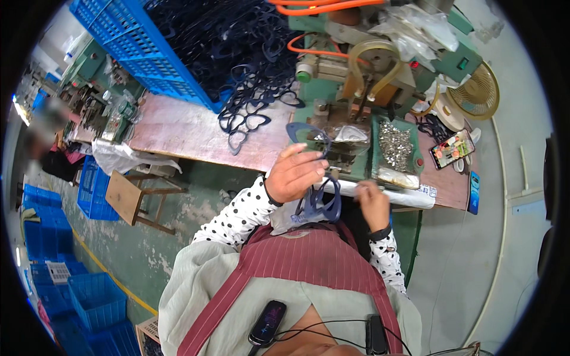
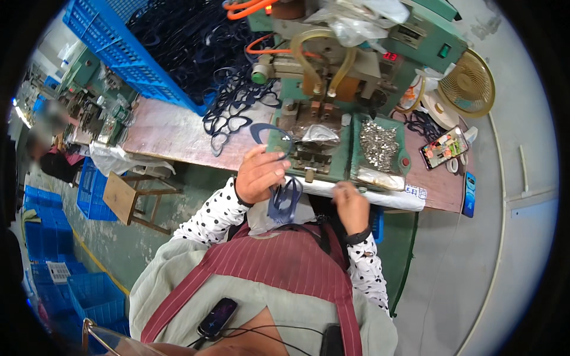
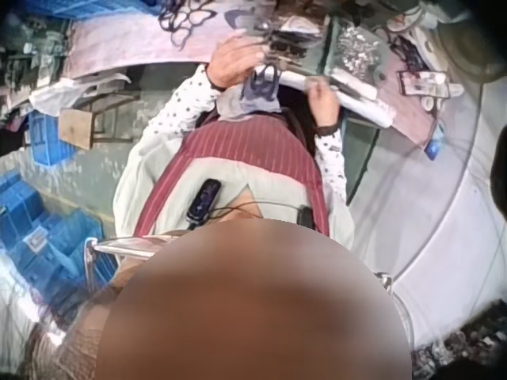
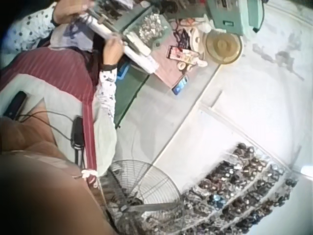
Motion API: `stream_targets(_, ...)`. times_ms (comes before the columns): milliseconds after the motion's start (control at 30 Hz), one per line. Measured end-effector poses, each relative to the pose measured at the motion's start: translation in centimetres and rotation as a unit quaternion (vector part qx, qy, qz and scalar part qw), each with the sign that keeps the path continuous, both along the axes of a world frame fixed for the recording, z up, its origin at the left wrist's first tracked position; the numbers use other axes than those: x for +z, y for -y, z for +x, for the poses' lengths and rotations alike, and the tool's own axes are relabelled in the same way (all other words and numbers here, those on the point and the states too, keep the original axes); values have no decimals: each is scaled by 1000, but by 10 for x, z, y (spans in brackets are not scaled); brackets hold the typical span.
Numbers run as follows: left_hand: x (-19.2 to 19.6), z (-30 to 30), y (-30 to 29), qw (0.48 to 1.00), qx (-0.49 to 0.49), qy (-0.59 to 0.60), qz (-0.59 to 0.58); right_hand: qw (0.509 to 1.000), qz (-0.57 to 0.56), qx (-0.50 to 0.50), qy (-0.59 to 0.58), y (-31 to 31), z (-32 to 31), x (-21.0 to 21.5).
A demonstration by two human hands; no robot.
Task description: The person repeatedly picks up dark elastic bands and small metal fasteners, places them into a press-like machine, and removes the assembled units. The process is continuous and repetitive, with finished items accumulating on the work surface.
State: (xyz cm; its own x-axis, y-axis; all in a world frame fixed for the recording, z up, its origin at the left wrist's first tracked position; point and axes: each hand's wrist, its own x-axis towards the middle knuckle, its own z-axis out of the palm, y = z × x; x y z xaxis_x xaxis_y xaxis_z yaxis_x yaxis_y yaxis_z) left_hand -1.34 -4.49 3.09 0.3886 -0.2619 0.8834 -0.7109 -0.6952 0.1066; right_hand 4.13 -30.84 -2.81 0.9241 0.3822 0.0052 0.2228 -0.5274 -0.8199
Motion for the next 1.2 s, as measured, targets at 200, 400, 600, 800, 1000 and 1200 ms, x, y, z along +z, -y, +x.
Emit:
stream_targets(200,22,23,30,987,-148,-43,39,906,-103,-129,391,19,68,19)
stream_targets(400,28,45,40,981,-171,-67,61,908,-208,-121,342,17,110,0)
stream_targets(600,17,47,38,979,-185,-78,31,906,-121,-147,379,22,119,-2)
stream_targets(800,19,43,45,990,-127,-60,11,931,-41,-221,286,35,118,0)
stream_targets(1000,20,42,44,988,-141,-65,9,929,-25,-245,278,31,115,-8)
stream_targets(1200,13,35,42,990,-120,-69,22,928,-35,-237,285,40,116,-12)
